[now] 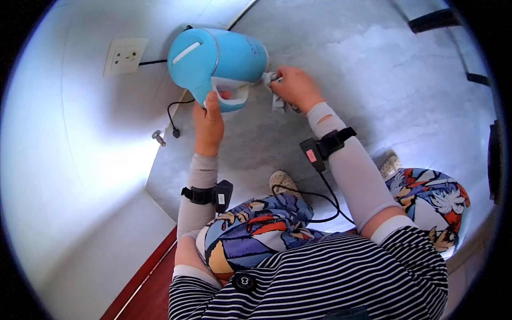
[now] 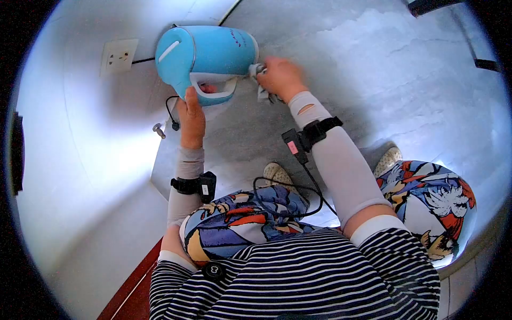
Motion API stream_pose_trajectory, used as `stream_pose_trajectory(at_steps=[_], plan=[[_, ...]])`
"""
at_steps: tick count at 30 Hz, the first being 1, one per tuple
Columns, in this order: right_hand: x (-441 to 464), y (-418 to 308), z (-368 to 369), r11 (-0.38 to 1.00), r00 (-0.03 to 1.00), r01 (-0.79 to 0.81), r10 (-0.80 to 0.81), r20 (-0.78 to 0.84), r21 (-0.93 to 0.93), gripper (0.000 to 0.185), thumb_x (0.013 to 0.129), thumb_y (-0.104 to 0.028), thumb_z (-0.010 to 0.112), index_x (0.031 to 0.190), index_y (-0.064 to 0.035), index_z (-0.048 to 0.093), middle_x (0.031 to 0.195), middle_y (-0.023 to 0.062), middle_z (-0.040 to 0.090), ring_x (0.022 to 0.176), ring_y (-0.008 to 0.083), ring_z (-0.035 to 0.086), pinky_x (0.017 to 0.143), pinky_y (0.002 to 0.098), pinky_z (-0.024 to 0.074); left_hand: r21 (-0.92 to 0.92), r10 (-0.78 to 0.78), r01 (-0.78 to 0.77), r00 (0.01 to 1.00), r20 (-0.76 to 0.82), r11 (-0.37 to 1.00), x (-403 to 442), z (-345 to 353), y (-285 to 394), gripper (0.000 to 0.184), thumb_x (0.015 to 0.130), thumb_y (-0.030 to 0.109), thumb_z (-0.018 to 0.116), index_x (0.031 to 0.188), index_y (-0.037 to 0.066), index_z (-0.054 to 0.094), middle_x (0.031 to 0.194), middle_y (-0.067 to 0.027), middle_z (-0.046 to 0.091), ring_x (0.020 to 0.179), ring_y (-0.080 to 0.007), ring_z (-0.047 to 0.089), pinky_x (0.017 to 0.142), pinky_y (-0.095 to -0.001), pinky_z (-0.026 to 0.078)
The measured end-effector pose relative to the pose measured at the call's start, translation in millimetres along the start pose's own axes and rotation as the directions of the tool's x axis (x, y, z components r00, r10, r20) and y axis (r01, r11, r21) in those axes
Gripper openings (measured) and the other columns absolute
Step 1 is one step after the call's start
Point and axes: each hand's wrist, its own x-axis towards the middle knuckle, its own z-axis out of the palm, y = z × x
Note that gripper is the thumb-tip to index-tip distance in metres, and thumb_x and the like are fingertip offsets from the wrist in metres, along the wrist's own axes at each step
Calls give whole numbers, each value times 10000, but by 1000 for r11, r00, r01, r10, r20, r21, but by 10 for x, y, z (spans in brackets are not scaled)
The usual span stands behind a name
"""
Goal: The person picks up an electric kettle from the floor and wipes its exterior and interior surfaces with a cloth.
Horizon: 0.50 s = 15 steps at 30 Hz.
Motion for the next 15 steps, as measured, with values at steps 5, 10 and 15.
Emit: stream_pose_trajectory(at_steps=[5,10,15], plan=[[-140,-221,221,947,930,322,-318,-183,-6,219,818,-255,647,986,-133,716,1025,100,667,904,333,663,775,449,535,104,42,-23,983,-179,994,-86,126,105,535,999,499,452,956,-11,610,838,-62,611,760,-178,552,689,-327,437],[-291,-356,314,915,916,393,-380,-131,93,194,818,-200,650,988,-135,718,1032,96,661,914,325,661,784,440,537,256,106,-88,993,-58,963,-74,-5,75,547,1020,509,377,967,-1,568,776,-37,516,703,-143,453,628,-314,370],[-314,-488,259,758,849,526,-494,-187,384,158,826,-172,649,933,-66,697,1009,120,657,897,346,650,755,443,531,274,133,-115,990,-47,955,-74,-38,57,562,1008,542,375,925,11,537,715,-5,408,666,-130,384,578,-327,311]])
